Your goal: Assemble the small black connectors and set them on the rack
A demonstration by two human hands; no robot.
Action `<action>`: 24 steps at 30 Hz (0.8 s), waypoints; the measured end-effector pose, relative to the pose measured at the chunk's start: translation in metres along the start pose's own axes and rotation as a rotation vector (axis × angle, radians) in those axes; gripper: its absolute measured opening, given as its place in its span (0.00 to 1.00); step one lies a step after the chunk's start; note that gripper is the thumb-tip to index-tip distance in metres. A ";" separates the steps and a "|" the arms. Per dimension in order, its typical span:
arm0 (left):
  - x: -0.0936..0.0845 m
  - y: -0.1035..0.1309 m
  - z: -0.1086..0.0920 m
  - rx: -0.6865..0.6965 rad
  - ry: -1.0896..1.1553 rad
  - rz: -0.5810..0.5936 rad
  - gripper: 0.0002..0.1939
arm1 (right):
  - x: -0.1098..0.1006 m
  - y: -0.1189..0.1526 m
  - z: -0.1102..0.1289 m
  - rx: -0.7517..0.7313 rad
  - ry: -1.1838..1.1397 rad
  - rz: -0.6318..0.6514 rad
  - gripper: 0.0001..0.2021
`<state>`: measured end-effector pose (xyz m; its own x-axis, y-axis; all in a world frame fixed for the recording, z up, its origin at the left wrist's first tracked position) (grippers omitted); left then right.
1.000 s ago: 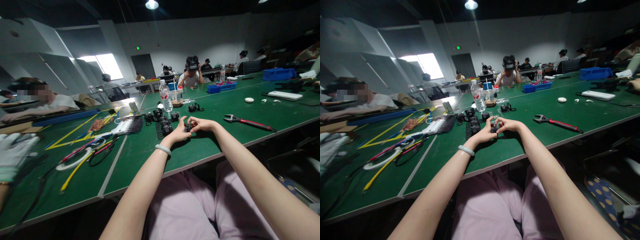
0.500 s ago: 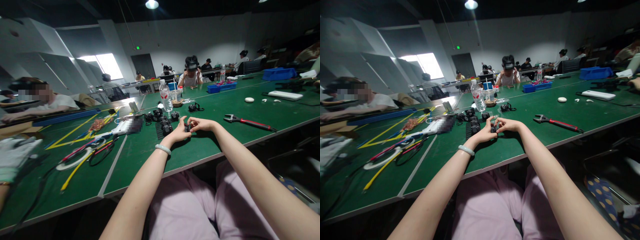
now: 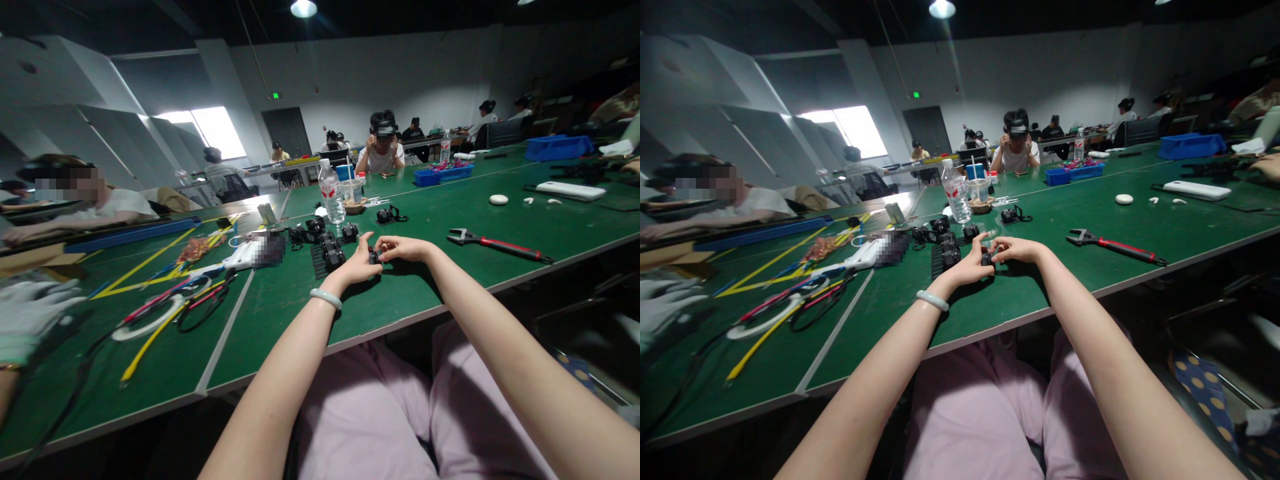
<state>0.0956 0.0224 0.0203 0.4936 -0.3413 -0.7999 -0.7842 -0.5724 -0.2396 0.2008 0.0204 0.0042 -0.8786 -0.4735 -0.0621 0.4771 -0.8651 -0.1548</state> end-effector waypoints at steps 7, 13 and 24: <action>0.000 0.000 0.001 -0.017 -0.031 0.007 0.43 | 0.001 0.000 0.001 0.008 0.001 -0.011 0.12; -0.001 0.000 0.001 -0.006 -0.047 0.005 0.43 | 0.002 0.001 0.002 0.019 -0.021 -0.030 0.12; 0.001 -0.001 0.003 0.004 -0.055 0.001 0.44 | 0.000 0.000 0.001 0.025 -0.009 -0.041 0.11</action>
<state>0.0959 0.0252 0.0184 0.4713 -0.3003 -0.8293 -0.7864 -0.5689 -0.2409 0.2010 0.0201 0.0048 -0.8972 -0.4391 -0.0477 0.4414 -0.8875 -0.1326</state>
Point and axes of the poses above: each hand's wrist, its own y-axis away from the middle knuckle, its own x-axis out of the palm, z = x × y, the point moved 6 cm from there along -y, towards the middle knuckle, and after that the axes turned 11 degrees about -y, right-handed, at the moved point
